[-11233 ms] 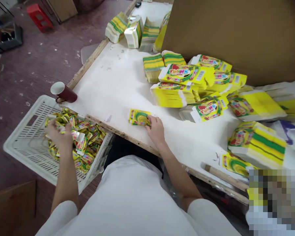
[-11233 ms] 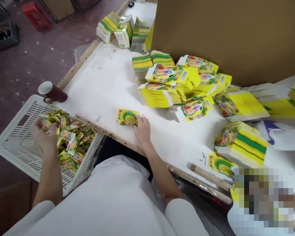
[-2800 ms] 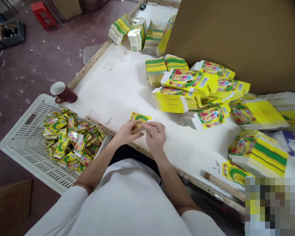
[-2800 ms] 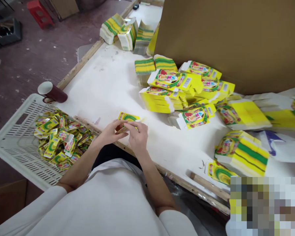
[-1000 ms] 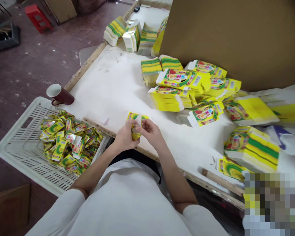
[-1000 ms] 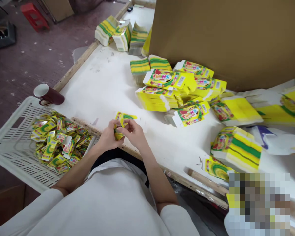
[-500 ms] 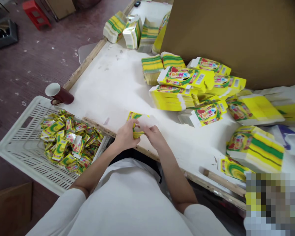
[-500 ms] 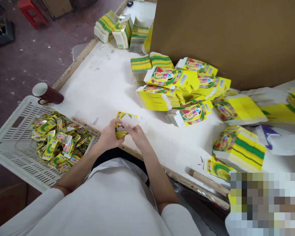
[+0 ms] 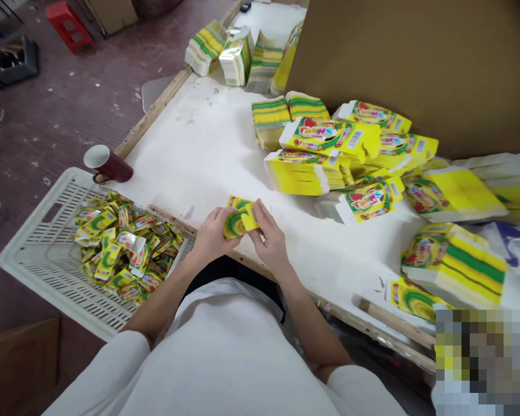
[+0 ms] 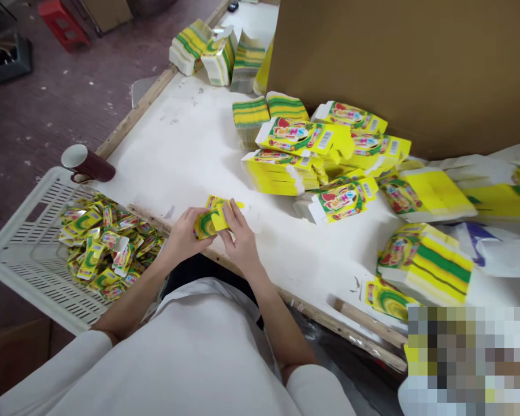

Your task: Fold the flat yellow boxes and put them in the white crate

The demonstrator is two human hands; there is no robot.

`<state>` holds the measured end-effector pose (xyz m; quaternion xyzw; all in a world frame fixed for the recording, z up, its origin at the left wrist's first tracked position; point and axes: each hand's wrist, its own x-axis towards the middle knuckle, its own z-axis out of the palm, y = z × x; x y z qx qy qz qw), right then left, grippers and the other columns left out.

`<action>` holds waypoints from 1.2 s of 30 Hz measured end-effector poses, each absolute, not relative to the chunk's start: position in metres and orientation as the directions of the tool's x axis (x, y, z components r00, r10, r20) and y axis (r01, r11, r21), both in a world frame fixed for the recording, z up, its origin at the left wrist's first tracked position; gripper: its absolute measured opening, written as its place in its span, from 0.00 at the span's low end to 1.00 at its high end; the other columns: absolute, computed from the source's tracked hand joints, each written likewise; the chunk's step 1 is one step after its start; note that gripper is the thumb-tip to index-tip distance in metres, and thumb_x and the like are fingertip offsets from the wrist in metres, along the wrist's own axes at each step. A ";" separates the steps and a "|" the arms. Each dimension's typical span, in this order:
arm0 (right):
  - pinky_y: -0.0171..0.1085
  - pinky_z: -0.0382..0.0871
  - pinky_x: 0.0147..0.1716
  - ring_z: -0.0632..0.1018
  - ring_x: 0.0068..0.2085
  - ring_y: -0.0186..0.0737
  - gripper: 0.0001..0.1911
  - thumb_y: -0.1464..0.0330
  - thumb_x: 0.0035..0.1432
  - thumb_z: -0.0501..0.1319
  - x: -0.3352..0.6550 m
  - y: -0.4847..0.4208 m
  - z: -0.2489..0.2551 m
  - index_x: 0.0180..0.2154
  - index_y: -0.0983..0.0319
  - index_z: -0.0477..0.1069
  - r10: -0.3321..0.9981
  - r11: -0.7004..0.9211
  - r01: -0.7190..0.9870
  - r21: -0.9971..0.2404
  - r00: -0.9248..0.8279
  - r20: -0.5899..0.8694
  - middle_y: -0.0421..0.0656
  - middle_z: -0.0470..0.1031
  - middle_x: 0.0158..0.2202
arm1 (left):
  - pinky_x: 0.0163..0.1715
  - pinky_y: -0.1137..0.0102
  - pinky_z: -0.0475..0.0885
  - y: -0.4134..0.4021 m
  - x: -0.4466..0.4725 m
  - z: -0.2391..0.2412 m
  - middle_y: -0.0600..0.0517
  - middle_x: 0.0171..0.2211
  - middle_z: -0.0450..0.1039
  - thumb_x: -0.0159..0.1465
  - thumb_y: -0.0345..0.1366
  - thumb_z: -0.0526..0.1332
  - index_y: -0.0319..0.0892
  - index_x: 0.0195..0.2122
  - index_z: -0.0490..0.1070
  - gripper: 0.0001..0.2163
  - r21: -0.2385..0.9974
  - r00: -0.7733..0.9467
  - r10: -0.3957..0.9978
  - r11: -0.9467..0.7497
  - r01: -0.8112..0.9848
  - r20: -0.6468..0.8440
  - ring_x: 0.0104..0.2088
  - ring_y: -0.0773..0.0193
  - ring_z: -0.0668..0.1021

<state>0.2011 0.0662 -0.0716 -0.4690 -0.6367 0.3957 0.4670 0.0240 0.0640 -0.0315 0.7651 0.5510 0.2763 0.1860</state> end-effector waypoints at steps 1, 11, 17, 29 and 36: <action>0.49 0.68 0.62 0.67 0.67 0.49 0.24 0.62 0.66 0.58 0.203 0.066 -0.072 0.63 0.52 0.67 0.949 0.303 0.273 -0.913 -0.170 0.264 0.44 0.62 0.68 | 0.48 0.60 0.73 0.064 0.021 -0.030 0.45 0.46 0.73 0.56 0.33 0.68 0.43 0.52 0.64 0.24 0.594 0.247 0.940 -0.340 0.729 0.235 0.48 0.53 0.77; 0.51 0.69 0.61 0.70 0.65 0.50 0.12 0.63 0.66 0.60 0.227 0.081 -0.060 0.48 0.55 0.79 0.861 0.464 0.304 -0.832 -0.376 0.343 0.50 0.67 0.65 | 0.47 0.62 0.73 0.077 0.009 -0.018 0.45 0.46 0.75 0.54 0.37 0.71 0.43 0.53 0.67 0.26 0.575 0.335 0.904 -0.427 0.698 0.266 0.47 0.54 0.78; 0.49 0.69 0.61 0.69 0.66 0.49 0.13 0.64 0.67 0.58 0.220 0.077 -0.063 0.49 0.55 0.78 0.877 0.460 0.358 -0.812 -0.326 0.353 0.49 0.65 0.66 | 0.47 0.63 0.74 0.079 0.006 -0.020 0.46 0.46 0.75 0.53 0.36 0.71 0.43 0.53 0.68 0.26 0.607 0.333 0.908 -0.419 0.675 0.255 0.46 0.55 0.78; 0.50 0.65 0.64 0.67 0.67 0.48 0.26 0.58 0.68 0.55 0.217 0.079 -0.058 0.65 0.52 0.62 0.918 0.292 0.231 -0.928 -0.339 0.204 0.46 0.62 0.68 | 0.48 0.62 0.74 0.076 0.011 -0.019 0.45 0.46 0.74 0.54 0.34 0.69 0.41 0.53 0.68 0.25 0.610 0.289 0.908 -0.418 0.674 0.303 0.47 0.55 0.78; 0.47 0.72 0.58 0.73 0.61 0.48 0.37 0.53 0.63 0.61 0.206 0.079 -0.078 0.68 0.55 0.54 0.971 0.087 0.005 -0.996 -0.225 0.083 0.50 0.65 0.67 | 0.48 0.64 0.75 0.067 0.014 -0.020 0.48 0.47 0.75 0.56 0.34 0.69 0.44 0.54 0.67 0.24 0.556 0.235 0.936 -0.347 0.755 0.263 0.48 0.58 0.78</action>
